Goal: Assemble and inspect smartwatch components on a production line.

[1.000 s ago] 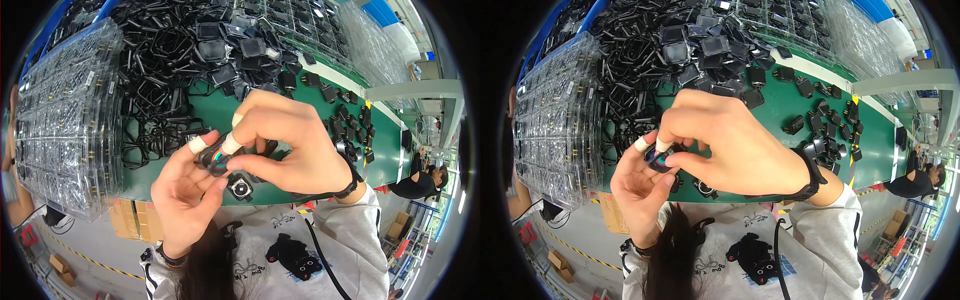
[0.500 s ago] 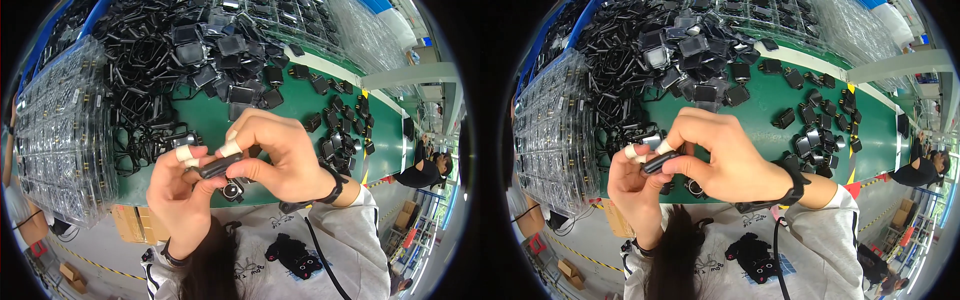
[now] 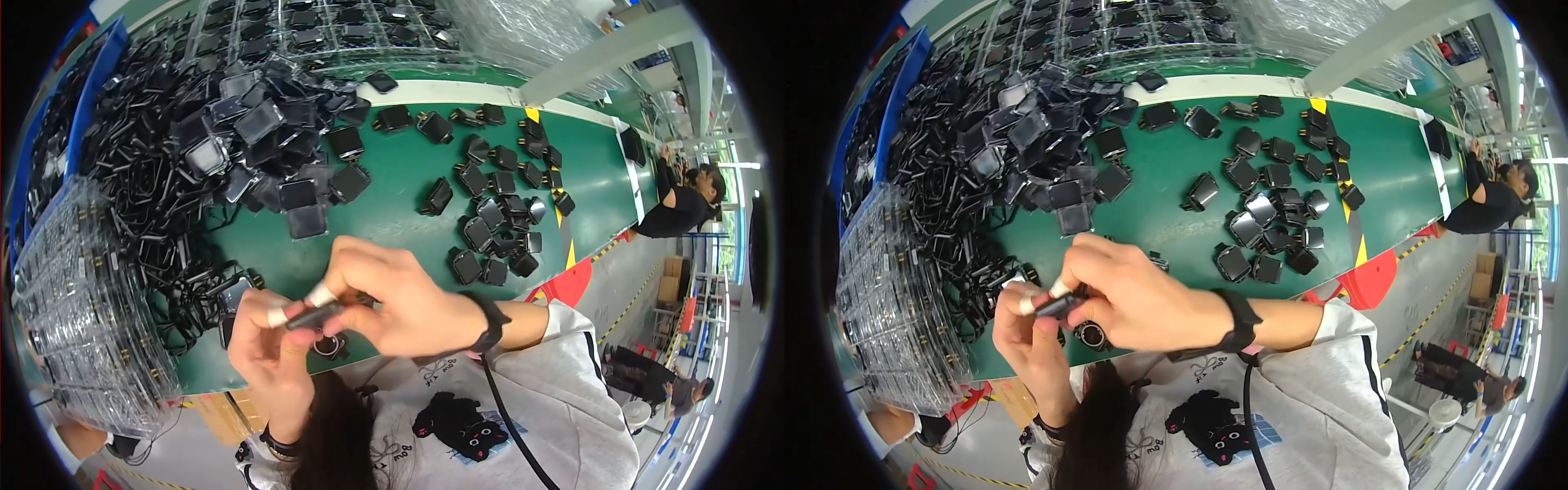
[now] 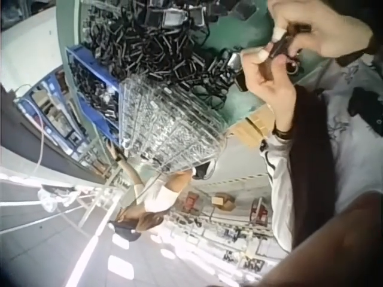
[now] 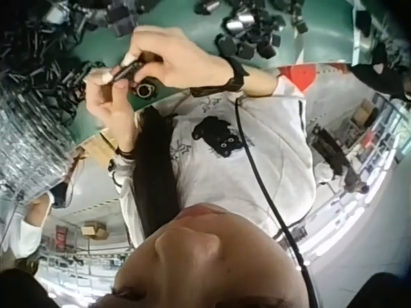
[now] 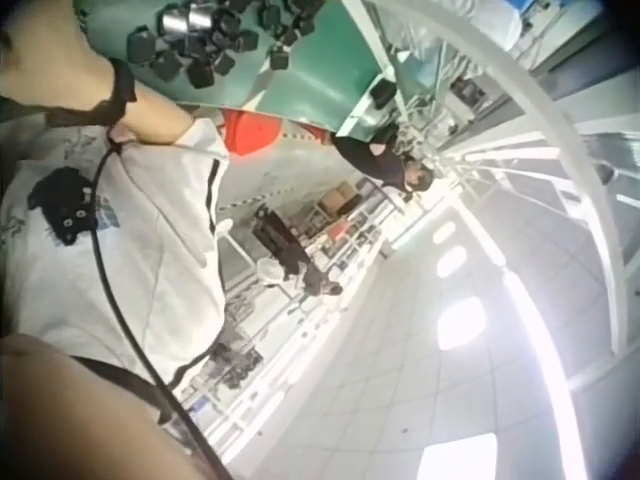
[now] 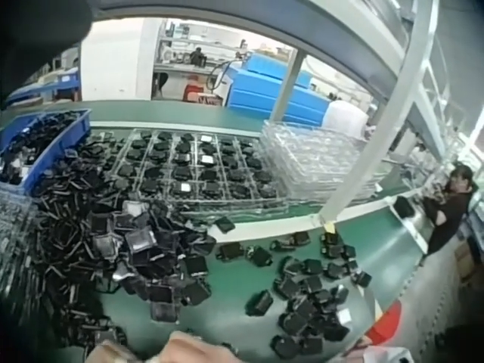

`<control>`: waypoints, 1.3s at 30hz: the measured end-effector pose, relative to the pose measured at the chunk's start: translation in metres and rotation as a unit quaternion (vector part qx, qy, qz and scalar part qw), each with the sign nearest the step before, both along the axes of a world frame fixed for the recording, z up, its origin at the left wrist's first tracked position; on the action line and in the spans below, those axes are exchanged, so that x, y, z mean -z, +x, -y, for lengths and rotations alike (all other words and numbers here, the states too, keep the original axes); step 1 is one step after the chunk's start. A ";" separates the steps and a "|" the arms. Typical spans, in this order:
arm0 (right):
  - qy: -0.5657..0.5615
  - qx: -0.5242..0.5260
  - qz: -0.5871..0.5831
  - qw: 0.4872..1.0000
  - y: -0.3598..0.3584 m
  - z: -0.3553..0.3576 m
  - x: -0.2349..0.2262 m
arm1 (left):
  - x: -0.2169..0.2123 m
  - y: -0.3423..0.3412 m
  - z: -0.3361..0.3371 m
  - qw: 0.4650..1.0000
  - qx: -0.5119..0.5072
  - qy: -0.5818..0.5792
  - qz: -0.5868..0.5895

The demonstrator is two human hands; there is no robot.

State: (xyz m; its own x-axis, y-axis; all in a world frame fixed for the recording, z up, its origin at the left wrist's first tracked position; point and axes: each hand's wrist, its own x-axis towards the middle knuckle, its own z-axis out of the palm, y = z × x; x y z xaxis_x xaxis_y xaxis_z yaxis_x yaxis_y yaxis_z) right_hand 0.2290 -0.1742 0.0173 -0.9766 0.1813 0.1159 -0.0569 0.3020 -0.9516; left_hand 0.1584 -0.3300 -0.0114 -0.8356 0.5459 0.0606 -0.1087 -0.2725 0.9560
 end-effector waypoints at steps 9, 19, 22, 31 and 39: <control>0.572 0.147 0.089 0.802 -0.012 -0.153 0.017 | 0.005 -0.011 -0.006 0.899 -0.050 -0.378 -0.214; 0.063 0.005 0.088 0.994 -0.063 -0.020 -0.017 | 0.000 -0.001 -0.014 0.996 -0.082 0.040 0.016; 0.224 -0.050 -0.064 0.971 -0.099 -0.019 0.006 | 0.005 -0.014 0.005 0.989 -0.118 0.037 0.075; 0.468 -0.134 -0.148 0.861 -0.135 -0.012 0.037 | 0.005 -0.033 0.042 0.980 -0.173 -0.013 0.096; 0.327 -0.164 -0.145 0.919 -0.120 -0.006 0.018 | 0.004 -0.035 0.038 0.982 -0.155 0.007 0.110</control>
